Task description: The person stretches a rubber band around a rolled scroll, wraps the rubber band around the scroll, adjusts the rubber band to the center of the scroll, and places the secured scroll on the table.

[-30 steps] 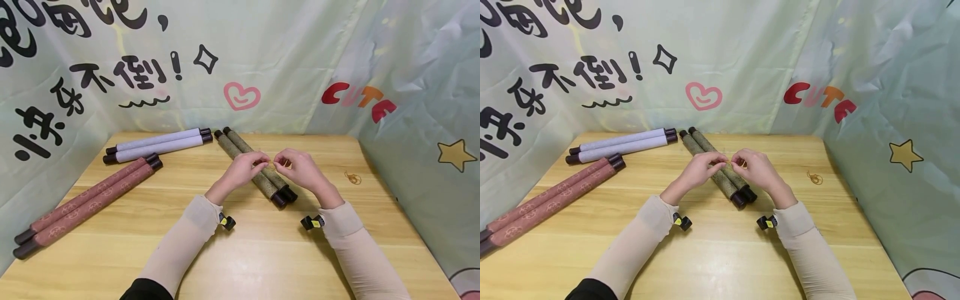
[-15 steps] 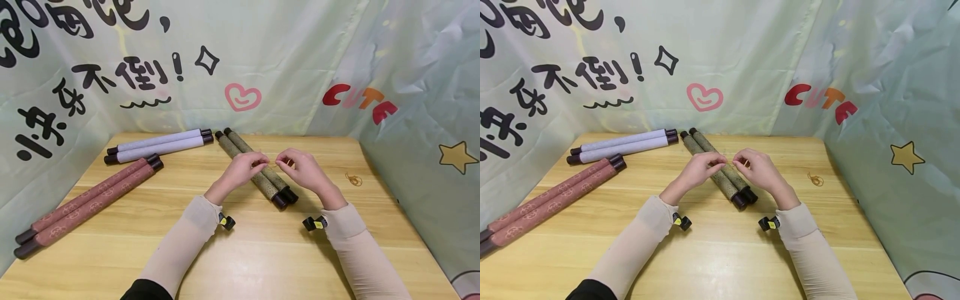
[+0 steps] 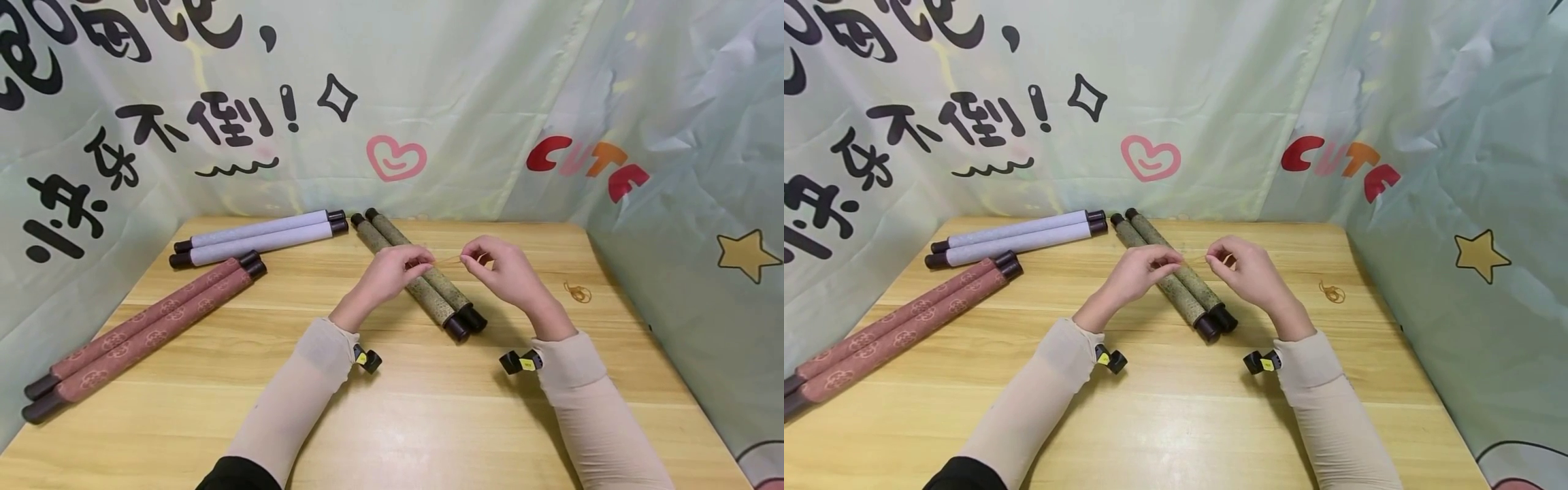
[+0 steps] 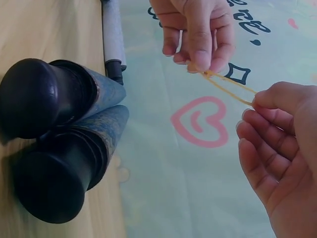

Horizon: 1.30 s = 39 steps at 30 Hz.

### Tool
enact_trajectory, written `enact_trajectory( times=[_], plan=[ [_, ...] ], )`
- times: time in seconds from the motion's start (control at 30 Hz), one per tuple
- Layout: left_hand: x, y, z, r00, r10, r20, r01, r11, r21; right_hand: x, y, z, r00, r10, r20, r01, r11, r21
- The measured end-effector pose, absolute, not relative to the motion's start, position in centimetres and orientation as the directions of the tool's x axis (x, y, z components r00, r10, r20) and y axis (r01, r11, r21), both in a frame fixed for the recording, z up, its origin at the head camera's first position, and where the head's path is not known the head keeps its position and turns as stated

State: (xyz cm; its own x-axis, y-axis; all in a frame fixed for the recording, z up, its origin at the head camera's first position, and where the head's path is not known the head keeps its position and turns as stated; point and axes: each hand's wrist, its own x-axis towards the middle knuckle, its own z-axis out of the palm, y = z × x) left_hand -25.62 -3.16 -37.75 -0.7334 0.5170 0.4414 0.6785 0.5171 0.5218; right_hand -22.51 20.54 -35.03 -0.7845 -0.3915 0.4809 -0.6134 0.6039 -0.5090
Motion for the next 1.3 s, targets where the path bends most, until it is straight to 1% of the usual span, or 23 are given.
enact_trajectory(
  times=[0.13, 0.3, 0.37, 0.47, 0.6, 0.7, 0.8, 0.93, 1.07, 1.13, 1.3],
  plan=[
    [-25.6, -3.3, -37.7, -0.742, 0.514, 0.431, 0.670, 0.532, 0.518, -22.4, 20.6, -34.8, -0.798, -0.350, 0.490, -0.597, 0.567, -0.567],
    [-25.6, -3.3, -37.6, -0.759, 0.505, 0.410, 0.650, 0.552, 0.522, -22.2, 20.5, -34.4, -0.802, -0.289, 0.523, -0.595, 0.460, -0.659],
    [-25.5, -3.3, -37.5, -0.766, 0.506, 0.396, 0.640, 0.543, 0.544, -22.1, 20.5, -34.3, -0.806, -0.279, 0.522, -0.591, 0.437, -0.678],
    [-25.2, -3.1, -37.3, -0.770, 0.518, 0.373, 0.629, 0.515, 0.582, -22.1, 20.3, -34.4, -0.811, -0.296, 0.505, -0.585, 0.457, -0.670],
    [-24.9, -2.8, -37.1, -0.757, 0.545, 0.361, 0.630, 0.461, 0.625, -22.0, 19.8, -34.7, -0.810, -0.333, 0.482, -0.585, 0.494, -0.643],
    [-24.7, -2.7, -37.2, -0.740, 0.555, 0.380, 0.636, 0.393, 0.664, -22.0, 19.6, -34.8, -0.812, -0.339, 0.475, -0.582, 0.516, -0.628],
    [-24.7, -2.6, -37.4, -0.722, 0.558, 0.409, 0.623, 0.269, 0.734, -22.0, 19.6, -34.9, -0.816, -0.336, 0.471, -0.576, 0.533, -0.619],
    [-24.7, -2.5, -37.7, -0.704, 0.566, 0.429, 0.568, 0.086, 0.818, -22.0, 19.8, -34.9, -0.824, -0.328, 0.462, -0.564, 0.560, -0.607],
    [-24.6, -2.6, -37.6, -0.691, 0.582, 0.429, 0.526, -0.001, 0.850, -22.0, 20.0, -34.7, -0.830, -0.318, 0.459, -0.552, 0.589, -0.590],
    [-24.5, -2.7, -37.6, -0.681, 0.600, 0.419, 0.523, -0.002, 0.853, -22.0, 20.1, -34.6, -0.828, -0.315, 0.464, -0.553, 0.593, -0.585],
    [-24.4, -2.7, -37.4, -0.675, 0.620, 0.400, 0.592, 0.132, 0.795, -21.9, 20.3, -34.4, -0.822, -0.313, 0.476, -0.561, 0.595, -0.576]
  ],
)
